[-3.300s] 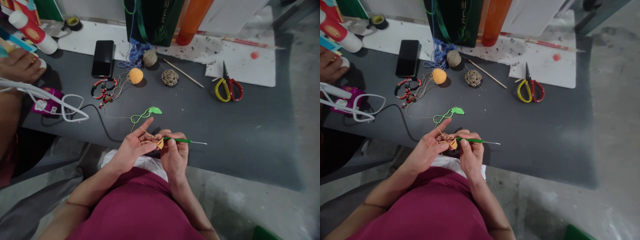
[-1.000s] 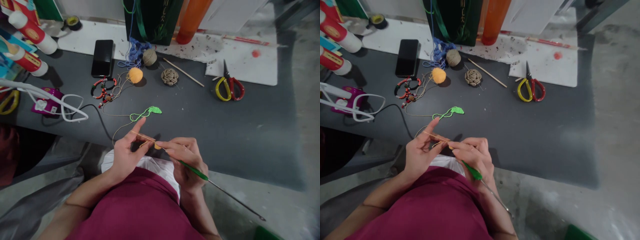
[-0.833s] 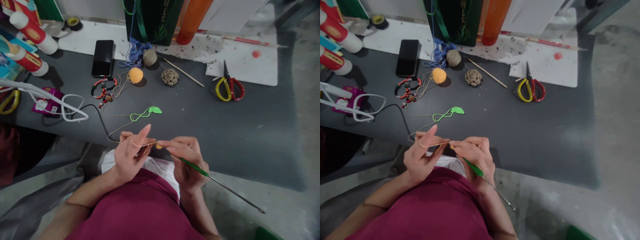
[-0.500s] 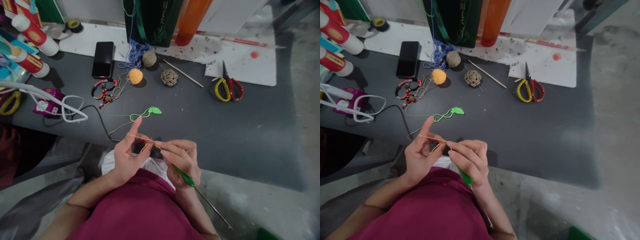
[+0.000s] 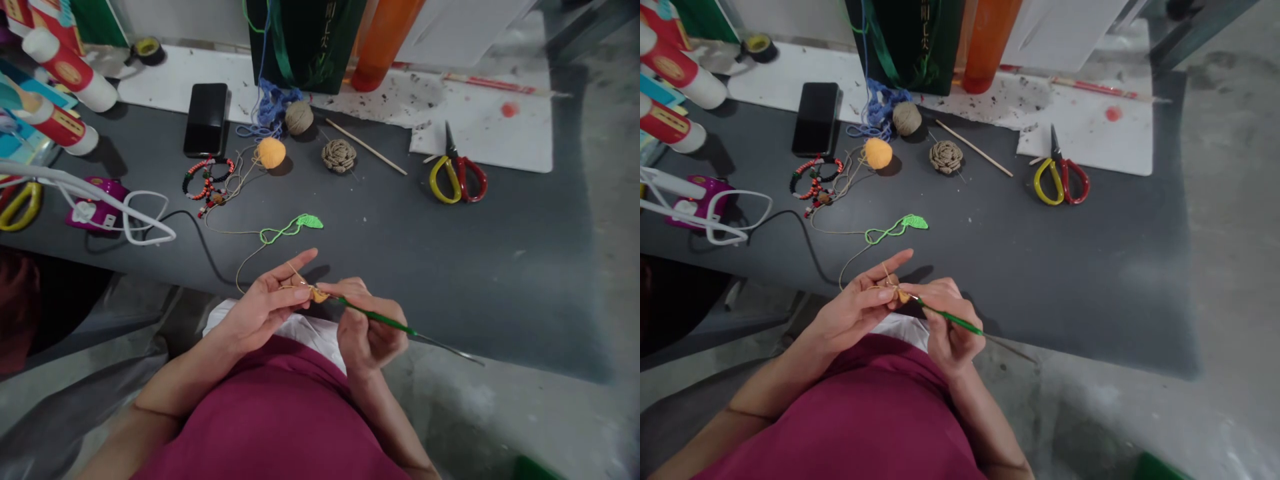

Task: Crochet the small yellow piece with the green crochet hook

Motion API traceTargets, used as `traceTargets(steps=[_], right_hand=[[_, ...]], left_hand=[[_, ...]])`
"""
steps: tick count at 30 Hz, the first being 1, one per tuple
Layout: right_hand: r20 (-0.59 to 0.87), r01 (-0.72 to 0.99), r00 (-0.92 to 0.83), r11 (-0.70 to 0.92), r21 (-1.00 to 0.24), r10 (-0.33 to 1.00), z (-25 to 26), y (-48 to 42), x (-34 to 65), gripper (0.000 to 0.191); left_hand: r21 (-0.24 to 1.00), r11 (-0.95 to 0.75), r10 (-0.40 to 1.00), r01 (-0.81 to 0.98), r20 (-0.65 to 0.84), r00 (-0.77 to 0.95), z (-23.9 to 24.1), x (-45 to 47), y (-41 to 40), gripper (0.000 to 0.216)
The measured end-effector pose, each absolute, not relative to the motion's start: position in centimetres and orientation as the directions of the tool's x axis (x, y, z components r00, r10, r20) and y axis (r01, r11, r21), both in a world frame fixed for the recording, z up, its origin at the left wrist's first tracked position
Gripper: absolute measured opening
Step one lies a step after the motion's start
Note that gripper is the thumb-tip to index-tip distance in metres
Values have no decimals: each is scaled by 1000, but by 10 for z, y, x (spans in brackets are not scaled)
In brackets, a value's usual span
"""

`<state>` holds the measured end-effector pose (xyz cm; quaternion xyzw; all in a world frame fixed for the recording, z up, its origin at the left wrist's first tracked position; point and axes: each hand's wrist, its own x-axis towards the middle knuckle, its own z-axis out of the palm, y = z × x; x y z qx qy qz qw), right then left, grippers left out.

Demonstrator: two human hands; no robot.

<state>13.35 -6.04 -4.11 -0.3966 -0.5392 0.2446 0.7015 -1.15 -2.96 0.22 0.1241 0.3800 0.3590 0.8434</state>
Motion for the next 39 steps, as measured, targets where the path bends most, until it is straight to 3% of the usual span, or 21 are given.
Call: traceTargets(steps=[9,20,23,29,34,39], right_hand=[[308,-90,337,356,-930,890,-39,-61,139,8],[81,-390,229,167,-905,970,-39,-56,134,12],[104,-420,204,183,-889,973,-37,-55,134,11],[209,-292,251,280,-915,945,-37,-54,137,8],[250,-210,258,307,-928,933,-37,-54,139,11],[246,-281,231,306,-910,942,-34,-54,140,9]], left_hand=[[495,707,706,-505,-538,461,2,-14,-28,50],[571,670,742,-474,-496,452,1,-11,-31,50],[581,663,749,-473,-503,432,4,-11,-30,48],[596,676,736,-433,-516,439,5,-10,-30,52],[507,738,673,-445,-518,528,1,-13,-30,51],[443,783,621,-436,-518,588,-2,-16,-28,50]])
